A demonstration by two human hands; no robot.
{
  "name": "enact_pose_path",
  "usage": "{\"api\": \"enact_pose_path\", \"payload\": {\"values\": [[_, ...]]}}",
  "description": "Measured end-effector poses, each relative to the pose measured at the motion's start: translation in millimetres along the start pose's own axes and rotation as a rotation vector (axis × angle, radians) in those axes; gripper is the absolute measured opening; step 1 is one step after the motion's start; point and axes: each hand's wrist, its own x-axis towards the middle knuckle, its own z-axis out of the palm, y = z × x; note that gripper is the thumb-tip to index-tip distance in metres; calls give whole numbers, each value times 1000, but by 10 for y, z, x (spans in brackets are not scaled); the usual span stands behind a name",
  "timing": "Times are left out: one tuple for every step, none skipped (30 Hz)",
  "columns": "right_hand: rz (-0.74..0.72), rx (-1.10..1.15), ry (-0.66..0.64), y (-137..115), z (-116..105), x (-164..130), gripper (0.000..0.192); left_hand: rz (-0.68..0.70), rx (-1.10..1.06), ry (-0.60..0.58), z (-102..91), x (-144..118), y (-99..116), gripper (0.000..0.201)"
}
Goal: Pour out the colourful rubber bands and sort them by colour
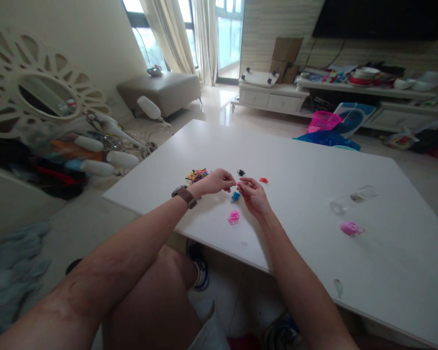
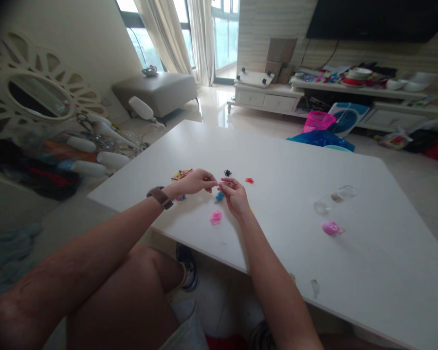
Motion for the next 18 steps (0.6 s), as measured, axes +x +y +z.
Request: {"api": "enact_pose_path", "payload": {"values": [[-7,3,1,3,3,0,39,-1,-2,0,0,-1,3,20],[-14,2,3,8,5,2,38,-1,-3,1,0,-2,5,20],[-21,-5,5,16,3,5,38,-2,0,3,-2,-2,5,19],[-29,-18,9,25,0,8,37,-2,4,5,-4,-1,4,19],[-38,-33,13,36,-7,13,36,-2,9,9,-7,0,1,19],[-48,-48,17,48,-15,19,35,-1,13,13,-11,1,-1,19],[-59,-65,21,60,-25,25,34,1,16,18,-15,1,-3,19],[-71,-83,27,70,-35,31,33,2,17,22,-18,1,-3,19],[-84,-105,33,79,-45,37,33,3,17,23,-20,0,-1,19],[-97,-132,42,86,-53,41,32,4,18,22,-19,-2,2,19],[-112,-162,57,90,-58,44,31,5,22,18,-16,-4,8,19],[-128,-196,75,92,-60,44,29,8,28,14,-9,-7,14,20],[-145,-233,95,91,-59,42,27,14,40,11,1,-9,21,20],[-163,-272,116,89,-55,37,24,22,56,8,14,-10,27,21],[-182,-314,140,86,-48,29,22,32,72,5,31,-8,31,21],[-201,-359,164,83,-40,19,19,42,86,3,49,-5,33,21],[-222,-411,186,81,-31,8,16,52,97,0,68,1,32,21],[-247,-469,204,81,-23,-3,14,58,105,-1,86,9,29,22]]}}
